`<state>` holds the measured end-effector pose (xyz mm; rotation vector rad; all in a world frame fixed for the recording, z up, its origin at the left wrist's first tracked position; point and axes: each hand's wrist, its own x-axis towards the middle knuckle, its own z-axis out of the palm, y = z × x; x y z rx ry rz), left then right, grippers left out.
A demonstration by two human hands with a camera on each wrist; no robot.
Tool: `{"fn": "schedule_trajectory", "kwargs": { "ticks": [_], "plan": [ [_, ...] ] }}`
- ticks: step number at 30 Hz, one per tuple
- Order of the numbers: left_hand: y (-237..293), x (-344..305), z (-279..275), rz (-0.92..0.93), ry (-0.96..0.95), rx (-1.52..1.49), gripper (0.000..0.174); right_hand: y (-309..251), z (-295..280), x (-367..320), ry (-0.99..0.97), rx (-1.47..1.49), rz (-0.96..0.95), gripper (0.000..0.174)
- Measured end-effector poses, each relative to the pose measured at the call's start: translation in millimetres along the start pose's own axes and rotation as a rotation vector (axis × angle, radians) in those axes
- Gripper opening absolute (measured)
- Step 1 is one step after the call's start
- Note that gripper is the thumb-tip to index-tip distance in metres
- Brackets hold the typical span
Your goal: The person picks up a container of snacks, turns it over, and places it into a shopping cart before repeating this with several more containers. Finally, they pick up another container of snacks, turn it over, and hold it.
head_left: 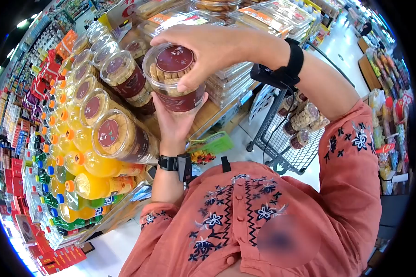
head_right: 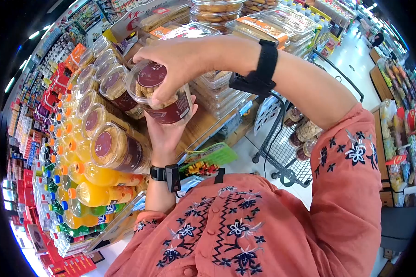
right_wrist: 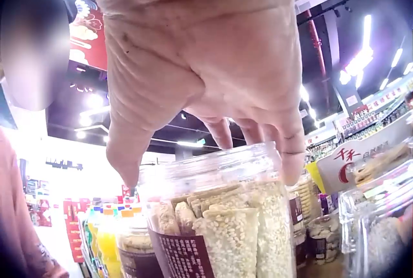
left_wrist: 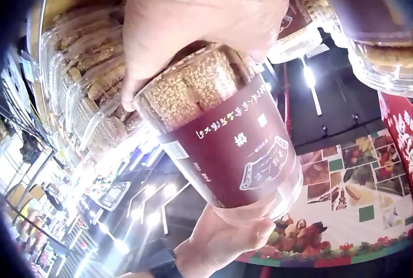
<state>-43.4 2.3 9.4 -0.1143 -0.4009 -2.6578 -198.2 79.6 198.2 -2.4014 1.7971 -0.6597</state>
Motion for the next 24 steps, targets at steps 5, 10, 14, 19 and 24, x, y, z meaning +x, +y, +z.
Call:
{"fn": "schedule_trajectory", "kwargs": {
  "ticks": [5, 10, 14, 19, 24],
  "plan": [
    [-2.5, 5.5, 3.0, 0.108, 0.051, 0.075, 0.081, 4.9, 4.9, -3.3, 0.025, -0.096, -0.120, 0.097],
    [6.3, 1.7, -10.7, -0.077, -0.012, 0.063, 0.080, 14.8, 1.5, -2.6, -0.005, -0.112, -0.153, 0.097],
    [-0.6, 5.7, -18.3, -0.002, 0.069, 0.004, 0.073, 27.9, 4.3, 0.0, -0.035, -0.152, -0.168, 0.094],
    [-5.0, 10.7, -20.7, 0.140, 0.152, -0.008, 0.069, 28.1, 11.6, 3.4, -0.082, -0.045, 0.113, 0.097],
    [-5.5, 13.0, -18.1, 0.226, 0.168, -0.022, 0.067, 32.0, 23.5, 15.5, -0.044, -0.089, 0.144, 0.101]
  ]
}}
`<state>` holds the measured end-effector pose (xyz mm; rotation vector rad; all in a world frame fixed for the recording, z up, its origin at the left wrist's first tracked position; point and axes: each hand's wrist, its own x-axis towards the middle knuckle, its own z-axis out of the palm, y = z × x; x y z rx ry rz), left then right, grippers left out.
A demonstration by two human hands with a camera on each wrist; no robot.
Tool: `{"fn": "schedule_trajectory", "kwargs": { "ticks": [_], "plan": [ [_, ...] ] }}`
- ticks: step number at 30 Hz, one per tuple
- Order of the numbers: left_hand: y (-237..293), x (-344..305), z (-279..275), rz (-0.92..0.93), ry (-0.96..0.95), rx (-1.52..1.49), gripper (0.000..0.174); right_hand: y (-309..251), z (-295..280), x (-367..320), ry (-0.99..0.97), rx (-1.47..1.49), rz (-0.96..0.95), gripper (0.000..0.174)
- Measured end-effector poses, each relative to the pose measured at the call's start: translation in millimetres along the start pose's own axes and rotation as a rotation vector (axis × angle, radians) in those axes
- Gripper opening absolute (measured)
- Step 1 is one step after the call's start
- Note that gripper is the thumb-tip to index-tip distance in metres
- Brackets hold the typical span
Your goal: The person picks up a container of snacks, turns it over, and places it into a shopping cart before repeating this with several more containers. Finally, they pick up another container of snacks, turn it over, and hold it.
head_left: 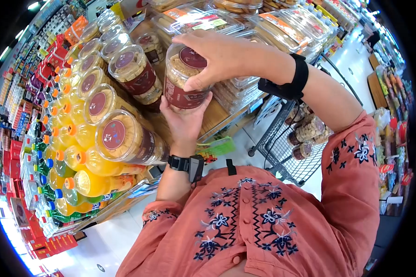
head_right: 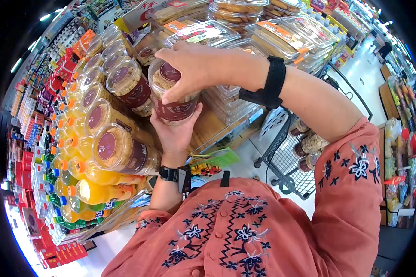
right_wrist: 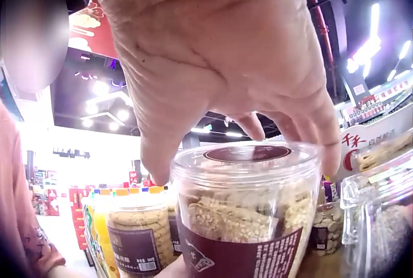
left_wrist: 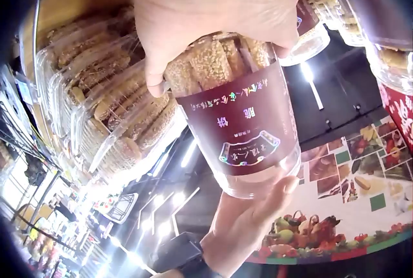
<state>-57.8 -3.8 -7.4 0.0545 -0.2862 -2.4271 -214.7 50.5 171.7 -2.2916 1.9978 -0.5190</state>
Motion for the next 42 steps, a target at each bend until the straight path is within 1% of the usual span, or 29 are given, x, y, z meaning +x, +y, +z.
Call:
{"fn": "schedule_trajectory", "kwargs": {
  "ticks": [2, 5, 8, 9, 12, 17, 22, 24, 28, 29, 32, 33, 35, 36, 38, 41, 42],
  "plan": [
    [-0.7, -0.7, -2.5, -0.006, -0.018, 0.002, 0.070, 10.5, 4.3, 7.3, 0.041, -0.020, -0.049, 0.102],
    [2.1, -4.6, 1.6, -0.021, -0.043, -0.026, 0.075, 17.1, -7.3, 18.1, -0.015, 0.128, -0.024, 0.100],
    [6.3, -3.8, 0.8, -0.033, -0.096, 0.050, 0.079, 19.1, -23.6, 26.0, -0.090, 0.237, 0.119, 0.097],
    [7.8, -2.7, 1.4, -0.038, -0.091, 0.073, 0.078, 26.1, -27.9, 31.5, -0.096, 0.240, 0.090, 0.098],
    [11.1, -0.9, 4.8, -0.045, -0.085, 0.120, 0.077, 37.7, -29.8, 41.1, -0.105, 0.300, 0.112, 0.106],
    [14.8, -0.2, 6.9, -0.028, -0.097, 0.151, 0.076, 43.9, -27.3, 48.1, -0.082, 0.245, 0.130, 0.107],
    [15.9, -2.5, -2.2, -0.033, -0.092, 0.120, 0.077, 43.6, -22.4, 50.5, -0.044, 0.235, 0.135, 0.105],
    [15.6, -4.7, -6.6, -0.033, -0.091, 0.119, 0.077, 42.3, -17.1, 53.3, -0.059, 0.180, 0.146, 0.104],
    [14.4, -13.8, -26.3, -0.058, -0.054, 0.138, 0.077, 31.7, 13.0, 50.2, -0.036, 0.184, 0.127, 0.102],
    [14.3, -16.3, -32.4, -0.069, -0.036, 0.143, 0.077, 27.7, 21.0, 46.4, -0.036, 0.241, 0.106, 0.101],
    [13.0, -23.3, -55.2, -0.120, 0.063, 0.149, 0.076, 9.6, 43.1, 39.8, -0.083, 0.168, 0.126, 0.100],
    [12.4, -25.7, -62.0, -0.122, 0.112, 0.152, 0.077, 17.2, 62.5, 42.6, -0.037, 0.150, 0.075, 0.100],
    [11.4, -28.0, -74.4, -0.125, 0.204, 0.158, 0.078, 9.8, 83.7, 40.5, 0.000, 0.061, 0.074, 0.100],
    [11.5, -29.1, -80.0, -0.130, 0.224, 0.150, 0.079, 6.3, 92.5, 39.9, 0.017, 0.017, 0.073, 0.100],
    [12.9, -33.8, -91.8, -0.137, 0.269, 0.134, 0.080, 3.8, 111.5, 41.6, 0.009, 0.020, 0.061, 0.098],
    [11.6, -39.8, -98.2, -0.153, 0.357, 0.176, 0.086, -0.3, 137.6, 44.4, 0.011, -0.038, 0.040, 0.098],
    [12.9, -41.5, -103.7, -0.164, 0.358, 0.136, 0.085, 1.1, 147.9, 45.4, 0.057, -0.050, -0.002, 0.096]
  ]
}}
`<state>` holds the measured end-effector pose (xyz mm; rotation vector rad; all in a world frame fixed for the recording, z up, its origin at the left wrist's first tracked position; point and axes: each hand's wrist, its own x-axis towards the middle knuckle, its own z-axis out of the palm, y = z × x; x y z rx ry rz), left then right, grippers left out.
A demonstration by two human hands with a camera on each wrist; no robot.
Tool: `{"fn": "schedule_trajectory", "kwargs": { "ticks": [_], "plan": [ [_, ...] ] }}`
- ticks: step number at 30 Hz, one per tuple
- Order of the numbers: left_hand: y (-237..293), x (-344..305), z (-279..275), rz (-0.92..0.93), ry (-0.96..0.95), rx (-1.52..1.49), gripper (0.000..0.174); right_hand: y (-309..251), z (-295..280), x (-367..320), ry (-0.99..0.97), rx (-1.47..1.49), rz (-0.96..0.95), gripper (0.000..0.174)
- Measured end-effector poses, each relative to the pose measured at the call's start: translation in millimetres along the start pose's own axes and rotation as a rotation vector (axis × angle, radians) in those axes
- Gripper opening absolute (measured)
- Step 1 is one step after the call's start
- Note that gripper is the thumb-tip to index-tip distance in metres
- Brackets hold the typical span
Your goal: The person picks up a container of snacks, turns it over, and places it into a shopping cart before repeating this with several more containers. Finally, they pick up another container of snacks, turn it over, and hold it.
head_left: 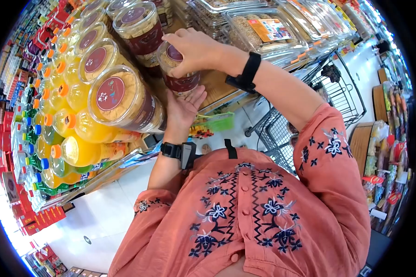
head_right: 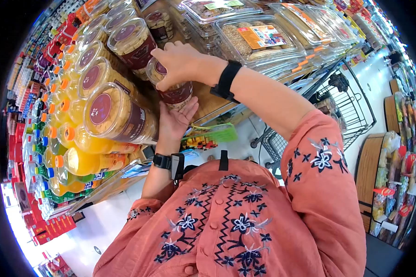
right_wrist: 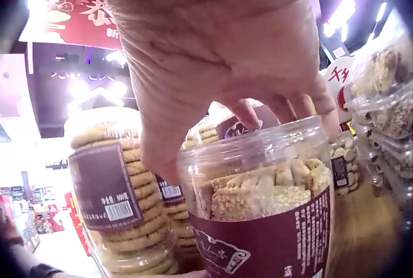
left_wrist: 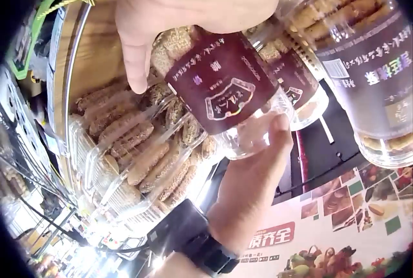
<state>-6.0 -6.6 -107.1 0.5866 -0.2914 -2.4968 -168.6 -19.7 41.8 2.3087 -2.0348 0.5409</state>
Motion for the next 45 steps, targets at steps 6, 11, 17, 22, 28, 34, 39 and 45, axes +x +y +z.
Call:
{"fn": "schedule_trajectory", "kwargs": {
  "ticks": [6, 11, 17, 22, 28, 34, 39, 45],
  "plan": [
    [0.8, -2.0, -20.4, -0.055, 0.074, -0.150, 0.080, 1.2, 47.0, 1.4, 0.090, -0.010, -0.118, 0.090],
    [-6.7, -6.1, -23.5, -0.040, 0.130, -0.143, 0.067, -3.3, 65.8, 2.8, 0.052, -0.015, -0.117, 0.087],
    [-12.4, -2.6, -35.5, -0.002, 0.124, -0.114, 0.056, -3.6, 86.3, 0.4, 0.053, 0.008, -0.123, 0.083],
    [-15.5, 0.4, -40.0, 0.014, 0.120, -0.118, 0.056, -8.0, 88.1, -2.3, 0.046, 0.019, -0.119, 0.084],
    [-13.8, 2.5, -36.3, 0.044, 0.151, -0.090, 0.059, -6.3, 89.1, -7.7, 0.117, 0.155, -0.134, 0.086],
    [-11.3, 3.8, -38.7, 0.016, 0.134, -0.067, 0.061, 5.6, 93.4, -29.9, 0.169, 0.301, -0.023, 0.098],
    [-14.0, -5.3, -33.3, 0.125, 0.079, 0.001, 0.067, 12.3, 101.2, -51.2, 0.055, 0.438, 0.138, 0.112],
    [-12.4, 3.0, -33.5, 0.153, 0.087, -0.070, 0.078, 0.1, 106.5, -58.8, 0.081, 0.475, 0.243, 0.113]
  ]
}}
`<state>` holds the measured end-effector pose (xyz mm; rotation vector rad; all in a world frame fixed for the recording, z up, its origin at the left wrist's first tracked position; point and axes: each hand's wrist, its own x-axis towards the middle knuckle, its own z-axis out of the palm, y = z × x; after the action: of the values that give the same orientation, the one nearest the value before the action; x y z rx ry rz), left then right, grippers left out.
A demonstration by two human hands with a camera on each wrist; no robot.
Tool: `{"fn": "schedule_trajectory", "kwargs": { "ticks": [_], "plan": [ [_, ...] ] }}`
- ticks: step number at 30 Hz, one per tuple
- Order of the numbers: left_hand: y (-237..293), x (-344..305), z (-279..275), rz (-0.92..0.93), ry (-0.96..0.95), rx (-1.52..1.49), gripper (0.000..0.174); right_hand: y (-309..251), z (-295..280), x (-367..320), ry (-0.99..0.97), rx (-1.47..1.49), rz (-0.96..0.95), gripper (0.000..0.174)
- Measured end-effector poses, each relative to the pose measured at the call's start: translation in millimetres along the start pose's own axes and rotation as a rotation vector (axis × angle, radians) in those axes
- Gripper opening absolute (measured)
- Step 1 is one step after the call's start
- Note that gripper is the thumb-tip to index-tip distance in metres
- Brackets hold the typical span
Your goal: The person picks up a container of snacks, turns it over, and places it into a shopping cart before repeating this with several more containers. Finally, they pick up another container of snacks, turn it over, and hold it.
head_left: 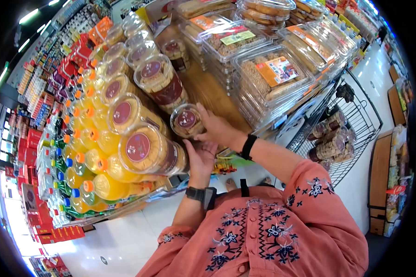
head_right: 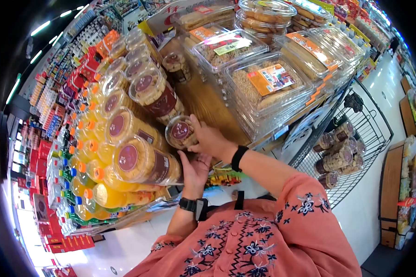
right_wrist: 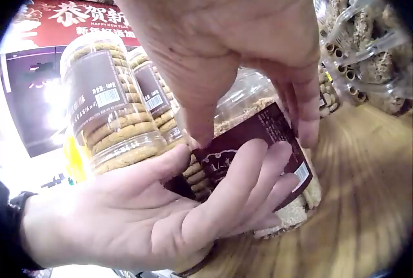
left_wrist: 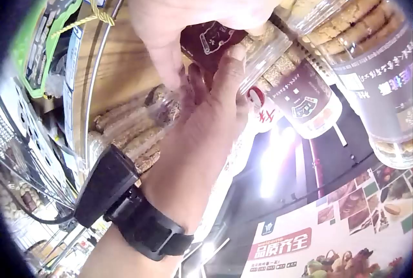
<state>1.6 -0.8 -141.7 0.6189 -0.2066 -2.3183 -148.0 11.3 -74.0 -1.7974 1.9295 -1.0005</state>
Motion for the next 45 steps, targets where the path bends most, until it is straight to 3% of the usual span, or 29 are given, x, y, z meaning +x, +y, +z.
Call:
{"fn": "schedule_trajectory", "kwargs": {
  "ticks": [6, 27, 30, 34, 42, 45],
  "plan": [
    [2.4, 2.6, 6.9, 0.016, 0.065, 0.010, 0.068, -1.3, -2.5, 2.8, -0.058, 0.045, 0.049, 0.112],
    [5.8, 22.0, 14.1, 0.056, 0.063, 0.007, 0.066, 2.2, -5.7, 22.7, -0.074, 0.042, 0.053, 0.110],
    [7.9, 28.3, 4.9, 0.042, 0.026, -0.033, 0.082, 3.9, -4.0, 23.8, -0.045, 0.076, 0.033, 0.109],
    [8.5, 34.6, -3.6, 0.037, 0.035, -0.018, 0.080, 12.1, 2.0, 28.3, -0.076, 0.035, 0.073, 0.110],
    [4.4, 25.9, 12.9, 0.019, 0.069, 0.025, 0.072, 23.0, 6.9, 17.4, 0.014, 0.004, 0.007, 0.095],
    [0.3, 6.8, 10.2, -0.092, 0.078, 0.176, 0.064, 7.5, -18.3, -10.7, -0.103, 0.175, 0.135, 0.084]
  ]
}}
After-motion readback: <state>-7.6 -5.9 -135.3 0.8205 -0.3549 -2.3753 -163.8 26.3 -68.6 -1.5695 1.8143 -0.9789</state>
